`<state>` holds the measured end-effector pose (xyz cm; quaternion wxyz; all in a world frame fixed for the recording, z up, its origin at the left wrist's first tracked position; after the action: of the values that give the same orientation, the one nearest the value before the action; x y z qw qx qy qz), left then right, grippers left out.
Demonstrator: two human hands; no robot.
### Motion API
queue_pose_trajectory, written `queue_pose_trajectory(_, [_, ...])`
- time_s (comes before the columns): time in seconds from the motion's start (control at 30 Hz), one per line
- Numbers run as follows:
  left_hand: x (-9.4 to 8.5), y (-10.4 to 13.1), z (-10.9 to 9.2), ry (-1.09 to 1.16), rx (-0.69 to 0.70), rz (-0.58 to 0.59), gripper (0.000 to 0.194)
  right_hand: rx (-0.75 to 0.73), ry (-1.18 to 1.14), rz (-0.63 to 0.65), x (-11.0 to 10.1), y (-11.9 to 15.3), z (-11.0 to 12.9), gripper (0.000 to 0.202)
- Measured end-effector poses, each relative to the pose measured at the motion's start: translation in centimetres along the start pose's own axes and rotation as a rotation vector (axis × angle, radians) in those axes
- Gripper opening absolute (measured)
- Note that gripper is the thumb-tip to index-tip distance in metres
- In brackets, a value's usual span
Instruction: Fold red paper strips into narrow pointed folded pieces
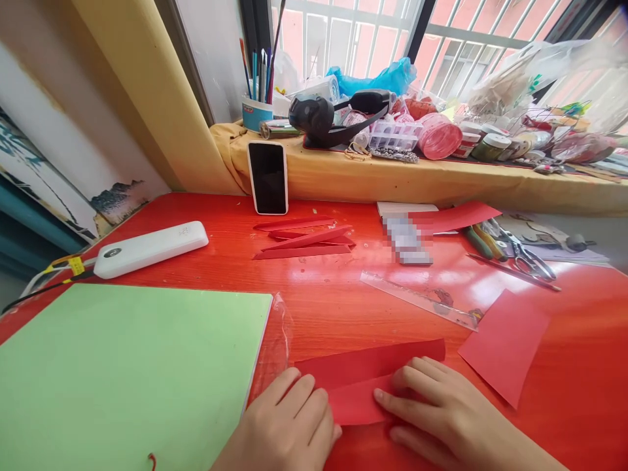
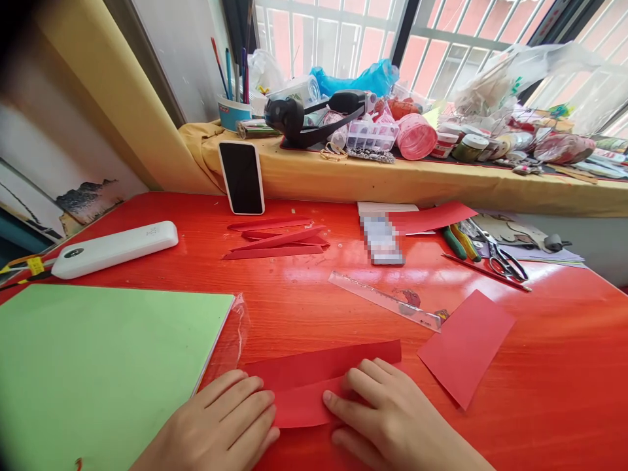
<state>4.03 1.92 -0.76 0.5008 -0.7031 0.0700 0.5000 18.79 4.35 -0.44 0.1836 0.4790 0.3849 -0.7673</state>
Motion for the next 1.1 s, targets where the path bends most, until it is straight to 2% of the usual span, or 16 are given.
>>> queue_pose_trajectory(0.1, [0.4,0.0,0.6,0.040,-0.045,0.085,0.039,0.029,-0.064,-0.043,0.0,0.2,-0.5,0.027])
queue_pose_trajectory(0.2, [0.8,0.1,1.7,0.058,-0.114,0.153,0.036,0.109,-0.187,0.003,0.8,0.2,-1.5,0.028])
queue_pose_trajectory(0.4, [1.4,0.3,3.0,0.063,-0.194,0.265,0.027,0.458,-0.339,0.405,3.0,-0.1,-3.9,0.021])
queue_pose_trajectory(0.5, [1.6,0.4,3.1,0.061,-0.167,0.283,0.026,0.544,-0.319,0.511,3.3,-0.5,-4.6,0.020])
queue_pose_trajectory(0.7, [1.8,0.2,3.6,0.121,-0.160,0.326,0.028,0.568,-0.246,0.592,4.1,-0.6,-5.3,0.023])
queue_pose_trajectory(0.87, [1.4,-0.5,3.7,0.100,-0.122,0.259,0.029,0.596,-0.153,0.639,4.3,-0.5,-5.9,0.026])
queue_pose_trajectory(1.1, [2.4,-0.3,3.6,0.126,-0.090,0.282,0.027,0.612,-0.109,0.684,4.5,-0.8,-6.2,0.030])
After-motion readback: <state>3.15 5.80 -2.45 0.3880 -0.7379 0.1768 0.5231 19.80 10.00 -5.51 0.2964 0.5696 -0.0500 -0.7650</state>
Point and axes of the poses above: each hand's wrist, its own y-axis away from the middle knuckle, its own x-axis out of the palm, z = x × y, the point moved 8 cm from there along -y, towards the middle knuckle, and after that the axes turned 8 degrees about -z, right-handed, at the moved point
